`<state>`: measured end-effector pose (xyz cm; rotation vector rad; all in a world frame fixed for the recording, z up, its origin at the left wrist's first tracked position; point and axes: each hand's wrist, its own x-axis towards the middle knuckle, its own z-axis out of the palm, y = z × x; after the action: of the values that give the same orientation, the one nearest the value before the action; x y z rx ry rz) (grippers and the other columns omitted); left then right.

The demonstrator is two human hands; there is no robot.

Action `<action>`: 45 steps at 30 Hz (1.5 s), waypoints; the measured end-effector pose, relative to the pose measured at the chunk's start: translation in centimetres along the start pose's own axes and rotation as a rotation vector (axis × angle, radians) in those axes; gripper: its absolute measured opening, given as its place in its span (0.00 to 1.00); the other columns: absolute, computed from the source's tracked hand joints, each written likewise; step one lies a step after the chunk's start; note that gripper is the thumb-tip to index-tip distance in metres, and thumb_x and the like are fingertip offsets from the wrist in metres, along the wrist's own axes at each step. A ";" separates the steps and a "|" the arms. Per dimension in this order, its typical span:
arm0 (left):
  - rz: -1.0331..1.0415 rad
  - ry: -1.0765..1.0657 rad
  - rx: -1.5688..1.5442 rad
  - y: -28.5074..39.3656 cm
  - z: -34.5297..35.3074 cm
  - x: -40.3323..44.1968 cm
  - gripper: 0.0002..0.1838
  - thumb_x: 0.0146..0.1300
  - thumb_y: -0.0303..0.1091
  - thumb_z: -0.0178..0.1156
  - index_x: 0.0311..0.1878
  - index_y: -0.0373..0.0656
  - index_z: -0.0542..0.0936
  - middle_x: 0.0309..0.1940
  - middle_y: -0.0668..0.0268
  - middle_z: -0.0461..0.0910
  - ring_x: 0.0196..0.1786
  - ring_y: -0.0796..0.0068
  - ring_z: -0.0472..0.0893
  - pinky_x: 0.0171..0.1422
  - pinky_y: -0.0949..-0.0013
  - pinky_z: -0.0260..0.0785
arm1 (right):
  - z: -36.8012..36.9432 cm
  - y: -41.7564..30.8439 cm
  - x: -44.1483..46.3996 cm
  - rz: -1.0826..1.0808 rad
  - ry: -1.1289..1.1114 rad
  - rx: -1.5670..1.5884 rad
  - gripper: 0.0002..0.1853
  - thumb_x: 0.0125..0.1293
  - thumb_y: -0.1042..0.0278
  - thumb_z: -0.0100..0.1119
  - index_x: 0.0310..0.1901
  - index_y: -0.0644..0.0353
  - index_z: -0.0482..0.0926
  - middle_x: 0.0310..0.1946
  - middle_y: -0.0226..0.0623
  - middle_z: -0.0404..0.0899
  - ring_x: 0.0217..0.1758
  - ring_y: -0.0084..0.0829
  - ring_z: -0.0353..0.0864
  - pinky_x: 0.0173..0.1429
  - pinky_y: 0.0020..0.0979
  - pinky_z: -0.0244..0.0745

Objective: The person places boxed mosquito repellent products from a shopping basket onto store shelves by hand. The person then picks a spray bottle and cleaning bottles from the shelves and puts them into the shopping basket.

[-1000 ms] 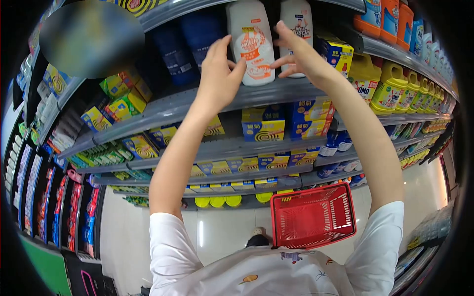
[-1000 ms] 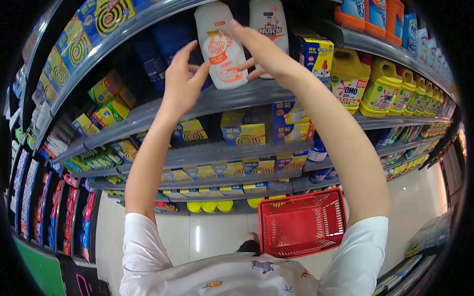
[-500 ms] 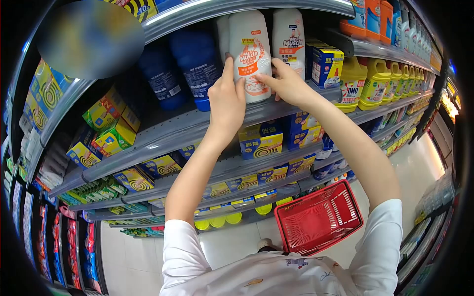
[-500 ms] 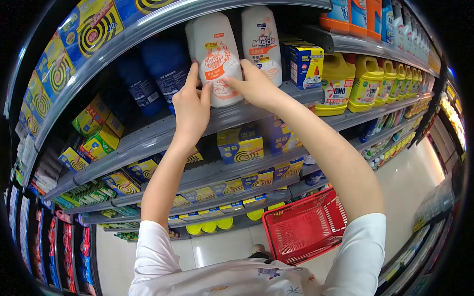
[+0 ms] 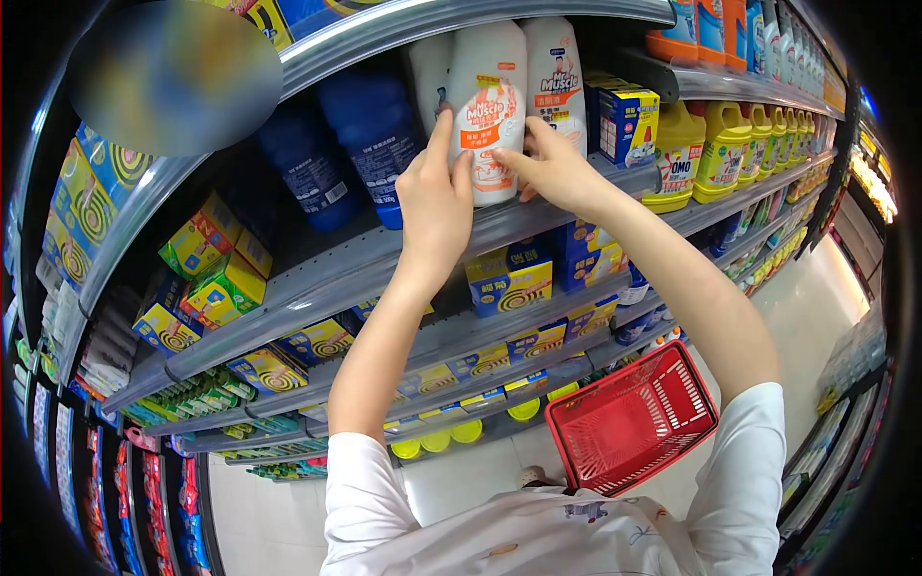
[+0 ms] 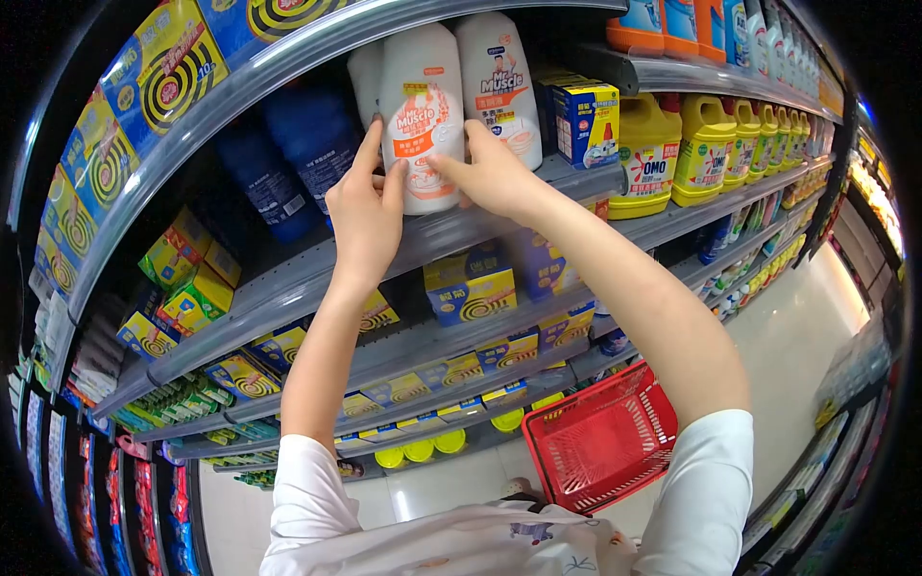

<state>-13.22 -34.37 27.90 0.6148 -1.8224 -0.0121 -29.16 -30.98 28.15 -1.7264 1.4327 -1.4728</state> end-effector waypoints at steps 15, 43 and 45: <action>0.011 -0.081 0.066 1.2 -2.1 0.7 0.20 0.59 0.24 0.58 0.57 0.41 0.75 0.34 0.52 0.79 0.24 0.67 0.78 0.33 0.67 0.71 | 2.5 -0.8 -1.0 0.045 -0.005 0.325 0.22 0.66 0.61 0.54 0.50 0.71 0.61 0.40 0.45 0.75 0.36 0.27 0.81 0.37 0.24 0.81; 0.159 -0.093 0.274 8.0 -4.4 -9.7 0.30 0.50 0.22 0.66 0.59 0.38 0.73 0.32 0.63 0.83 0.18 0.79 0.70 0.21 0.76 0.62 | 1.3 1.1 -14.9 0.074 -0.138 0.488 0.25 0.67 0.65 0.52 0.59 0.68 0.56 0.48 0.44 0.72 0.40 0.29 0.79 0.41 0.28 0.78; 0.086 -0.149 0.155 9.0 -3.3 -12.6 0.32 0.48 0.23 0.68 0.59 0.32 0.71 0.34 0.59 0.83 0.20 0.77 0.75 0.23 0.76 0.68 | -0.2 2.4 -18.1 0.075 -0.127 0.451 0.28 0.66 0.62 0.53 0.60 0.70 0.56 0.47 0.43 0.75 0.38 0.26 0.79 0.41 0.28 0.76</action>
<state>-11.28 -20.44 20.58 0.6582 -2.0062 0.1451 -28.30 -15.56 18.38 -1.4401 0.9927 -1.4780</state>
